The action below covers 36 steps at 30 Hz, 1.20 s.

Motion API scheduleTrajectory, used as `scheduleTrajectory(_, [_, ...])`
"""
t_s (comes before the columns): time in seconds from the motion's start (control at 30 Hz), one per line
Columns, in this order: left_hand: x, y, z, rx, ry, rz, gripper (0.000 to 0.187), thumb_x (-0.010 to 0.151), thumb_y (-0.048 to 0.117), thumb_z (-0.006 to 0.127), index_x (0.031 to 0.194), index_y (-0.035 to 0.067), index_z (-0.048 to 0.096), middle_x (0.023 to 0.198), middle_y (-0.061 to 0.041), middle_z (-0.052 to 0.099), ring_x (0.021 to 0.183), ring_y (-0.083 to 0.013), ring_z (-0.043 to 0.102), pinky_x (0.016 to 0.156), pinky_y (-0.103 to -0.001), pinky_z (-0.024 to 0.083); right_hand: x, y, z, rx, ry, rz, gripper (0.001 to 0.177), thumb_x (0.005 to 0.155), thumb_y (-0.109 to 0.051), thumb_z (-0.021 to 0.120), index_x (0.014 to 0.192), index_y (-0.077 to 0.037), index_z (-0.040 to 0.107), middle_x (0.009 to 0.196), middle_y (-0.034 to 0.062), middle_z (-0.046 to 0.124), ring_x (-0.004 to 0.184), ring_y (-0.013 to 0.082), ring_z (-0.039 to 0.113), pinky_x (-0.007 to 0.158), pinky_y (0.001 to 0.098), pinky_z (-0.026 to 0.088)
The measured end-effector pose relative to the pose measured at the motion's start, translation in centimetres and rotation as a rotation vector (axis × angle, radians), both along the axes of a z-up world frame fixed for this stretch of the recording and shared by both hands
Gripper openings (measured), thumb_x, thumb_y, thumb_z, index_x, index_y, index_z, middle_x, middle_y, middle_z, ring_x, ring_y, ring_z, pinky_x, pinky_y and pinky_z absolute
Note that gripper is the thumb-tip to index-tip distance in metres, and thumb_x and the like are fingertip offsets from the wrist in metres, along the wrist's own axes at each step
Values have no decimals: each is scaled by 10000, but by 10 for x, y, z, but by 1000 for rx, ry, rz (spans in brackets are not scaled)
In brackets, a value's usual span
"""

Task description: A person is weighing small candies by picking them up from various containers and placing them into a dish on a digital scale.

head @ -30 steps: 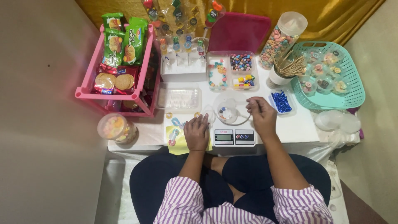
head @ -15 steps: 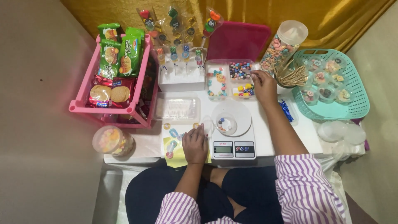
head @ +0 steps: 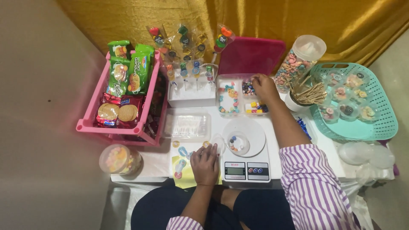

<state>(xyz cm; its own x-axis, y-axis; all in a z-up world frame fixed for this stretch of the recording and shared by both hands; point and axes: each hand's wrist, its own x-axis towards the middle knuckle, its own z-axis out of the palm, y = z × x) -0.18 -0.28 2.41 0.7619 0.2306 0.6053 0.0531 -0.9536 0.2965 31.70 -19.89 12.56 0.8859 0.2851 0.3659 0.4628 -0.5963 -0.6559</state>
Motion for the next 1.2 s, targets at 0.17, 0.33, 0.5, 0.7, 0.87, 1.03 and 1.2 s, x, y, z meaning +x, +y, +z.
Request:
scheduleTrajectory(0.17, [-1, 1, -2, -10, 3, -2, 418, 963, 402, 613, 1379, 430, 625, 1246, 95, 680, 1241, -198, 567, 1089, -510, 376, -12, -10, -6, -23, 16, -12, 230, 1030, -228, 623, 1147, -70, 742, 1011, 190, 727, 1058, 420, 678, 933, 522, 517])
scheduleTrajectory(0.33, [-1, 0, -1, -15, 8, -2, 426, 963, 401, 605, 1387, 442, 612, 1243, 96, 679, 1248, -195, 560, 1100, -509, 364, -35, -26, 7, -74, -10, 3, 230, 1020, -214, 631, 1168, -86, 750, 1006, 172, 740, 1031, 418, 691, 929, 517, 528])
scheduleTrajectory(0.5, [0, 0, -1, -28, 0, -6, 413, 961, 394, 620, 1373, 433, 632, 1227, 84, 694, 1233, -205, 576, 1082, -516, 378, -34, -33, 31, -53, -154, -73, 216, 1068, -210, 638, 1174, -70, 764, 964, 174, 740, 997, 403, 698, 862, 501, 536])
scheduleTrajectory(0.7, [-1, -1, 4, -23, -9, -6, 400, 959, 398, 619, 1358, 429, 645, 1219, 87, 695, 1234, -206, 574, 1078, -510, 380, -29, -23, 19, -15, -125, -223, 213, 1062, -162, 635, 1130, -17, 776, 882, 186, 743, 866, 411, 719, 771, 502, 550])
scheduleTrajectory(0.87, [0, -1, 6, -15, -27, 4, 398, 949, 395, 639, 1345, 428, 658, 1206, 84, 703, 1221, -211, 587, 1069, -513, 396, -16, -23, -29, 302, 30, -341, 209, 1031, -154, 580, 1080, -101, 776, 786, 82, 741, 752, 204, 712, 695, 346, 549])
scheduleTrajectory(1.03, [0, -1, 5, -16, -38, 9, 396, 954, 395, 633, 1348, 425, 656, 1204, 83, 707, 1219, -210, 593, 1071, -512, 397, -37, -19, -14, 313, 62, -350, 222, 1052, -212, 605, 1108, -80, 773, 782, 153, 737, 772, 242, 728, 655, 405, 536])
scheduleTrajectory(1.2, [0, -1, 3, -21, -27, -1, 390, 956, 390, 630, 1342, 423, 662, 1208, 84, 707, 1219, -208, 591, 1080, -505, 386, -55, -30, 20, 47, -154, -146, 203, 1084, -187, 604, 1170, -92, 762, 915, 164, 746, 938, 403, 708, 834, 486, 540])
